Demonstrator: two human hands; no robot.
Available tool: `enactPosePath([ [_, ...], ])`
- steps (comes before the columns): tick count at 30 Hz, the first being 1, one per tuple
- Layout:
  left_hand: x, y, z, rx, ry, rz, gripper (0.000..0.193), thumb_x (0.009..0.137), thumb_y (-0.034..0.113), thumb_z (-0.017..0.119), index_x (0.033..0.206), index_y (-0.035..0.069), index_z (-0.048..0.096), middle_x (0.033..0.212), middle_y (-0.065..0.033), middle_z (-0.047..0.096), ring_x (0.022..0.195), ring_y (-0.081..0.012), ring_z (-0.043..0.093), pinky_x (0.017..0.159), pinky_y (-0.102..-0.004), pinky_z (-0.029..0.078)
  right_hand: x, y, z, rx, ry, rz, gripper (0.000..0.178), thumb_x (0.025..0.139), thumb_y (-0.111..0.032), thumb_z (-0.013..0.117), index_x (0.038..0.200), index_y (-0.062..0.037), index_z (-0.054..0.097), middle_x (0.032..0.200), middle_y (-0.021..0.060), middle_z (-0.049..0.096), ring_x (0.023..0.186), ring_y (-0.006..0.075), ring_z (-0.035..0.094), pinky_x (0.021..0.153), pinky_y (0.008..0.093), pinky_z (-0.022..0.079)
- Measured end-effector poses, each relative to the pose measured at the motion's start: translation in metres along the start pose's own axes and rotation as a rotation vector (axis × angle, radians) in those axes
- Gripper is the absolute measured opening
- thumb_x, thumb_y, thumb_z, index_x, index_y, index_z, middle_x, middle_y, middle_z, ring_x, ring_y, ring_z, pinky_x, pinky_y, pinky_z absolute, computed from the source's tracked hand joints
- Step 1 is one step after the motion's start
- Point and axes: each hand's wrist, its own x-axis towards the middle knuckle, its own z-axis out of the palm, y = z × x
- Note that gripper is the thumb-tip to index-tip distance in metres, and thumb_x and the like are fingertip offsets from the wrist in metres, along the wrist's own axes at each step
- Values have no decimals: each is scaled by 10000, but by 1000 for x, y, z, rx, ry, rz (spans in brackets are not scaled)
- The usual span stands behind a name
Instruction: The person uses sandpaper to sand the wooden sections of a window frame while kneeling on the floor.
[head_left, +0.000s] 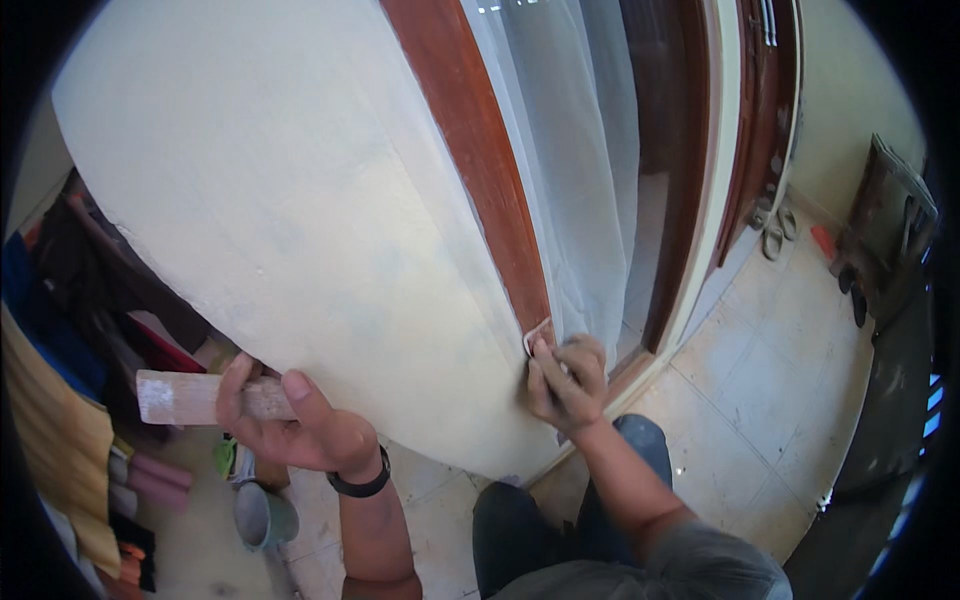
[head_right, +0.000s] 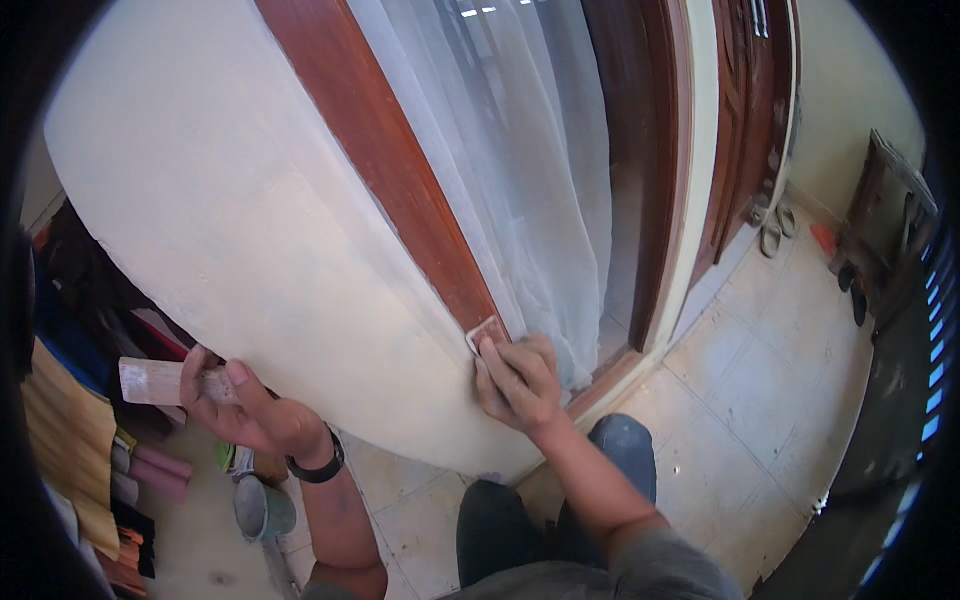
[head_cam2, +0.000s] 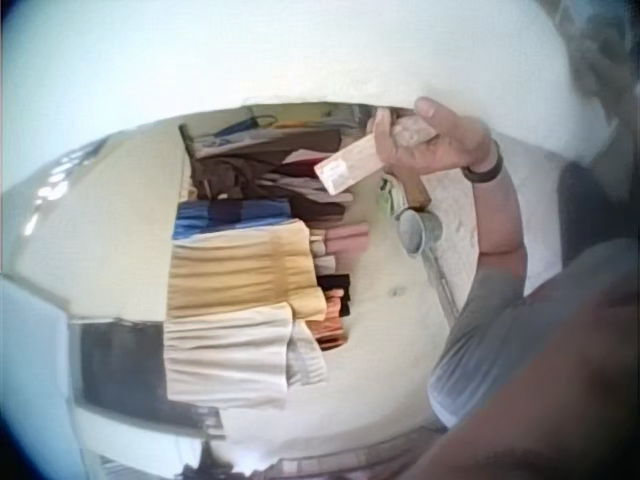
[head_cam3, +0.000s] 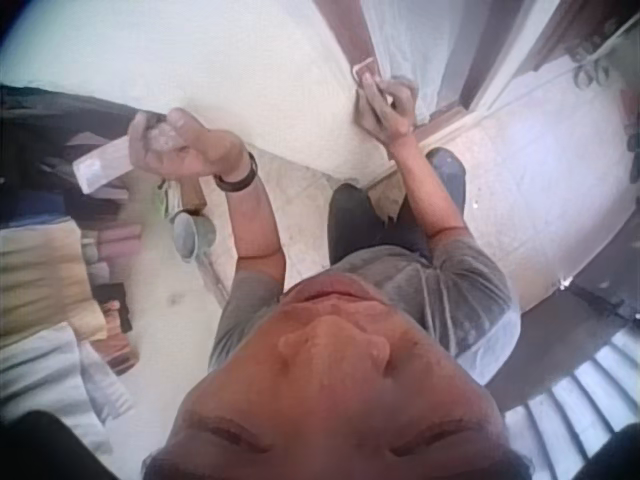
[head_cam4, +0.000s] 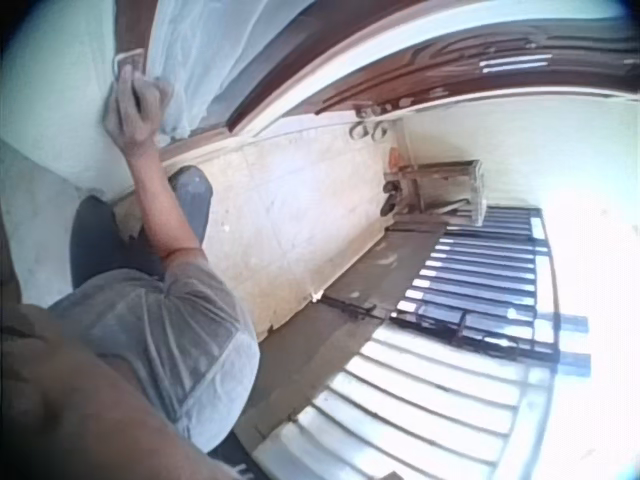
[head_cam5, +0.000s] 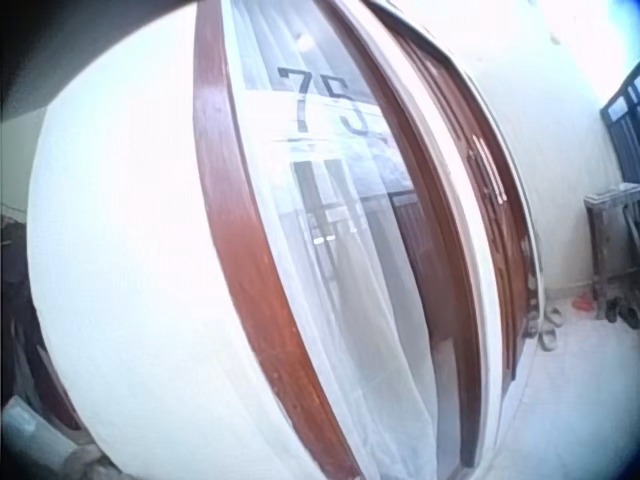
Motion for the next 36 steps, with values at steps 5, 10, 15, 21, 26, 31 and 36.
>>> enactPosePath([
  [5, 1, -2, -7, 71, -7, 3, 450, 971, 172, 702, 1335, -38, 543, 1286, -227, 579, 1131, -307, 613, 983, -437, 541, 104, 3, 33, 180, 50, -148, 202, 929, -53, 843, 955, -1, 650, 1444, 302, 686, 1206, 380, 699, 988, 494, 562],
  [10, 1, -4, -4, 49, -3, 11, 389, 989, 158, 718, 1295, -34, 576, 1273, -202, 578, 1117, -276, 609, 937, -404, 546, 46, 13, 39, 165, 111, -46, 335, 1138, -267, 605, 1350, -15, 543, 1473, 342, 642, 1323, 440, 655, 1157, 581, 478],
  [15, -8, -17, -14, 96, 15, 55, 488, 1011, 232, 785, 1343, -48, 561, 1286, -202, 583, 1099, -257, 614, 906, -382, 558, 64, 11, 42, -13, 187, -75, 510, 1142, -459, 572, 1448, -57, 503, 1503, 289, 607, 1404, 430, 583, 1245, 637, 333],
  [21, -35, -8, -22, 361, -68, 238, 722, 980, 305, 896, 1479, -28, 494, 1393, -169, 521, 1164, -245, 565, 965, -383, 541, 104, 14, 57, 7, 321, -124, 476, 1109, -512, 650, 1273, -75, 557, 1209, 161, 650, 1076, 299, 595, 943, 484, 447],
  [26, -61, -4, -39, 446, -119, 286, 898, 925, 287, 940, 1574, -27, 404, 1487, -163, 433, 1220, -269, 515, 972, -402, 527, 117, 8, 43, 64, 102, -307, 449, 1125, -393, 681, 883, -17, 641, 906, 125, 676, 775, 277, 608, 633, 398, 437],
  [31, -55, 2, -34, 181, -122, -68, 783, 993, 225, 793, 1602, -34, 373, 1398, -180, 453, 1187, -278, 525, 969, -399, 518, 85, -1, 28, 22, 132, -247, 362, 1137, -307, 625, 1075, 17, 776, 1049, 157, 749, 911, 329, 706, 778, 423, 575],
  [36, -57, -9, -28, 124, -53, -81, 748, 1027, 273, 740, 1601, -34, 371, 1325, -182, 474, 1166, -276, 526, 963, -396, 512, 54, 5, 39, 0, 82, -167, 265, 1055, -152, 703, 1248, 29, 720, 1293, 200, 706, 1172, 329, 664, 942, 437, 568],
])
